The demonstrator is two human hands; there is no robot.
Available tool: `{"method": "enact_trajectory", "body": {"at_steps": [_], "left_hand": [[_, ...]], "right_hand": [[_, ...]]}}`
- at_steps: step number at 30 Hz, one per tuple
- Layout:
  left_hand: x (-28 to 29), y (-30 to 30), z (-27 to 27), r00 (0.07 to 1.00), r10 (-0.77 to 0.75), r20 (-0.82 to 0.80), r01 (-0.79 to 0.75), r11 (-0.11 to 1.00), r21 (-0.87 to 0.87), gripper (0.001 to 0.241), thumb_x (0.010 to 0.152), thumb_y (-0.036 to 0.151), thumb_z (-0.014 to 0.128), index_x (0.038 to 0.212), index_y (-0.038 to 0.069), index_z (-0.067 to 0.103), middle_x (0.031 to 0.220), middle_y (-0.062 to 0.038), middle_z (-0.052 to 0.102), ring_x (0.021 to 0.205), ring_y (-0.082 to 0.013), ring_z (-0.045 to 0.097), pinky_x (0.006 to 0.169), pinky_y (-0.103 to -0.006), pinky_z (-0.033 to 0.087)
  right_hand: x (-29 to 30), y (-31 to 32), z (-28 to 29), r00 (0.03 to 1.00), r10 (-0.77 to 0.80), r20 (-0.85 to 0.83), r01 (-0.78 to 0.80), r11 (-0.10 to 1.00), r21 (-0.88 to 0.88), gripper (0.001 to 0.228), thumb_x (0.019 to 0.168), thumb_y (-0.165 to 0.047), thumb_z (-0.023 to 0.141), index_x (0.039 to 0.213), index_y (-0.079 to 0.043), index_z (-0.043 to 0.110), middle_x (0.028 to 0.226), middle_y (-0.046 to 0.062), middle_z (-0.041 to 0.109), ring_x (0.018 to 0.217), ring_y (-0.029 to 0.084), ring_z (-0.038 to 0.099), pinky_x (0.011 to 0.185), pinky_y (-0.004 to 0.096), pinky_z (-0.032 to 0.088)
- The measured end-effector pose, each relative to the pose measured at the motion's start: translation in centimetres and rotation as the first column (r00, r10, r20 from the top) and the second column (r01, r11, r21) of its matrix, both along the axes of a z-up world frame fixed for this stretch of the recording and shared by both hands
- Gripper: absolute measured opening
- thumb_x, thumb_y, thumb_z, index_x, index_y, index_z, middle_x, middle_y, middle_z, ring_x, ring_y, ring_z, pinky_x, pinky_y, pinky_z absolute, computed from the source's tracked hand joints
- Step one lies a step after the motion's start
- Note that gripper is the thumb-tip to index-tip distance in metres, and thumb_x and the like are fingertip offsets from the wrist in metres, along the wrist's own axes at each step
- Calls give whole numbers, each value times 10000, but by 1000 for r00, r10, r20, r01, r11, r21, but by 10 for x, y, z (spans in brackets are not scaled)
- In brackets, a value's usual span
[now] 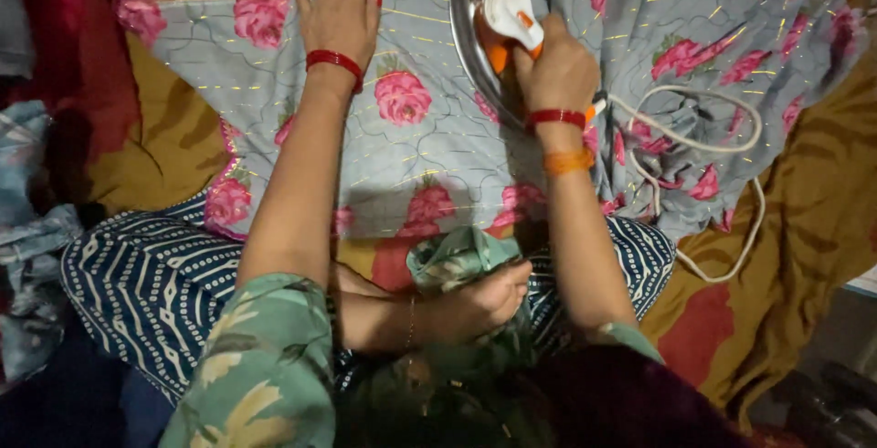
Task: The person irons a floral patterned grey garment on a bed and then folds it.
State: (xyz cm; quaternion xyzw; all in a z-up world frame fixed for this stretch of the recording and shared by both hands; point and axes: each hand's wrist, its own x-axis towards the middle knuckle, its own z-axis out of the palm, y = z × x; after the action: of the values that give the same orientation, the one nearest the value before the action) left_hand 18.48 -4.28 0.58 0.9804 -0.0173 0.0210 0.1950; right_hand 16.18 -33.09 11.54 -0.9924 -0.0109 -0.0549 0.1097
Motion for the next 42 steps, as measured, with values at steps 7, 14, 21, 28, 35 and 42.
{"method": "enact_trajectory", "body": {"at_steps": [7, 14, 21, 28, 35, 42], "left_hand": [[-38, -11, 10, 996, 88, 15, -89, 993, 76, 625, 1073, 313, 535, 1646, 143, 352, 1711, -135, 202, 1573, -325, 154, 1238, -628, 61], [-111, 4, 22, 996, 73, -44, -72, 997, 25, 713, 1027, 348, 534, 1660, 122, 295, 1730, -148, 138, 1593, -297, 124, 1261, -597, 41], [-133, 13, 20, 995, 77, -56, -76, 997, 30, 717, 1024, 346, 521, 1663, 117, 290, 1727, -157, 166, 1596, -303, 137, 1262, -595, 47], [-132, 10, 24, 993, 86, -80, -83, 995, 46, 733, 1005, 351, 525, 1659, 117, 292, 1724, -156, 166, 1592, -302, 138, 1256, -600, 42], [-134, 11, 12, 995, 94, -43, -92, 995, 44, 735, 1011, 364, 534, 1660, 125, 285, 1725, -155, 163, 1595, -297, 142, 1258, -603, 48], [-152, 6, 11, 991, 127, -34, -126, 991, 34, 733, 996, 352, 530, 1650, 116, 298, 1723, -149, 172, 1591, -291, 147, 1254, -592, 74]], "right_hand": [[57, 9, -11, 990, 6, 140, -11, 999, 35, 359, 782, -272, 848, 1028, -99, 652, 808, 203, 732, 738, 443, 696, 623, 539, 541], [39, 7, -7, 991, 88, 98, -88, 996, 0, 364, 794, -286, 839, 1021, -76, 647, 807, 222, 723, 746, 453, 689, 639, 550, 540], [-8, 18, 7, 959, 285, 4, -285, 959, 8, 326, 849, -352, 805, 970, -91, 653, 779, 196, 716, 709, 427, 688, 605, 537, 532], [15, 27, -16, 969, 226, 100, -218, 972, -86, 315, 819, -342, 819, 912, -100, 640, 781, 152, 730, 680, 388, 702, 579, 513, 538], [56, 49, -19, 973, 136, 186, -124, 990, -74, 347, 745, -306, 851, 949, -87, 674, 781, 176, 731, 705, 420, 702, 590, 522, 549], [14, 48, -14, 988, 136, 68, -134, 990, -36, 305, 768, -292, 805, 1009, -140, 696, 823, 173, 741, 745, 412, 706, 630, 527, 552]]}}
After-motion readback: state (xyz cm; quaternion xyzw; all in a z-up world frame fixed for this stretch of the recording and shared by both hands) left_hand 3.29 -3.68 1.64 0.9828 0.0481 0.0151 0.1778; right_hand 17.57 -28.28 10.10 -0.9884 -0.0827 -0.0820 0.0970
